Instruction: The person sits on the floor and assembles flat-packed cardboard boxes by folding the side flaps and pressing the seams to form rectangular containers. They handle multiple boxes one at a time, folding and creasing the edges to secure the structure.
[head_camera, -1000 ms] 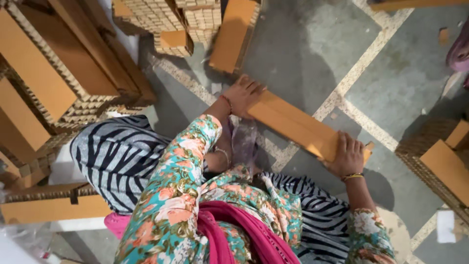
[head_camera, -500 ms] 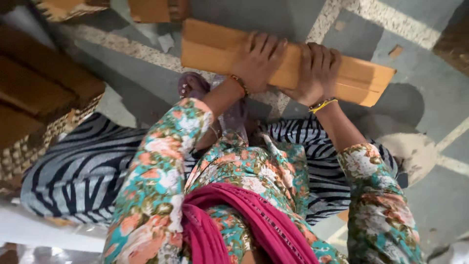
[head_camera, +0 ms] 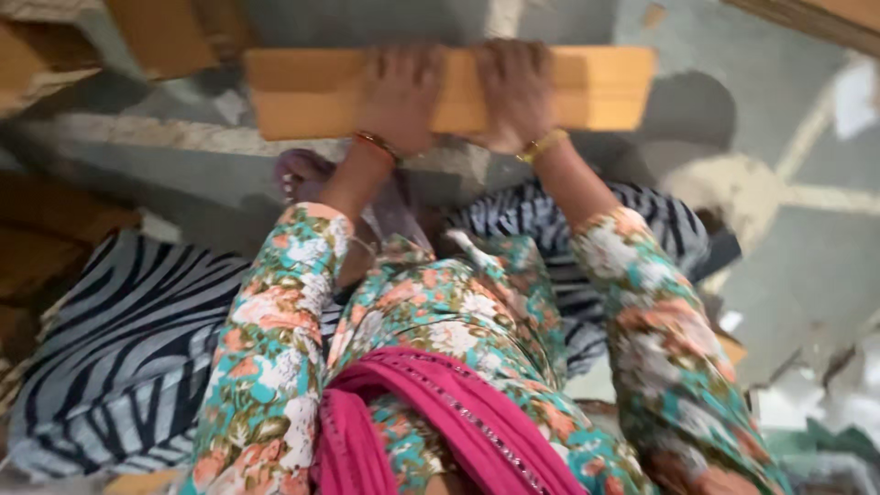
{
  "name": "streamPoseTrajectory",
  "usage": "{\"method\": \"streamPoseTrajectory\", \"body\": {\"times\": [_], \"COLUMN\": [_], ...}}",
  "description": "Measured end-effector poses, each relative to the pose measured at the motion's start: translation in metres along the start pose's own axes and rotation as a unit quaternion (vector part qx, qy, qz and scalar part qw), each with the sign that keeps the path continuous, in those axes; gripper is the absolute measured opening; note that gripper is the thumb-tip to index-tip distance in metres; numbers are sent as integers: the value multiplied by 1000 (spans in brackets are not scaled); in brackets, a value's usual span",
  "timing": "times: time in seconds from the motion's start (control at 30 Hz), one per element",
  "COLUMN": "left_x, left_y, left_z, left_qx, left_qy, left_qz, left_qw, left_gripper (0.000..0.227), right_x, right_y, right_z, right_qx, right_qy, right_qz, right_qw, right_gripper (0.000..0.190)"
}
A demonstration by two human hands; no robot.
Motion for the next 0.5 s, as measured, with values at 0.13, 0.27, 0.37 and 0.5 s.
{"method": "streamPoseTrajectory", "body": {"times": [0.13, 0.27, 0.37, 0.5], "left_x": [3, 22, 43, 75], "left_y": [-6, -18, -34, -61], "left_z": [3, 5, -26, -73], "left_qx": [-20, -26, -20, -83], "left_qy": [8, 53, 35, 53], "left_qz": [-7, 43, 39, 9], "left_qw": [1000, 997, 998, 995], "left_gripper": [120, 118, 124, 127], "right_x": [8, 21, 51, 88], "right_y": [2, 5, -6, -39], "right_z": [-1, -10, 10, 84], "right_qx": [54, 5, 182, 40], "right_qy": [-10, 7, -110, -37], "right_qz": [29, -14, 38, -15], "right_qw": [998, 1000, 976, 998], "right_gripper": [103, 106, 96, 115]}}
Point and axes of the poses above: each hand's wrist, its own x-axis away from the middle knuckle, its own y-axis out of the palm, z = x × y, the point moved 4 cm from there along -x, towards the middle knuckle, and after that the axes turned 3 degrees about z, right-handed, at the moved point
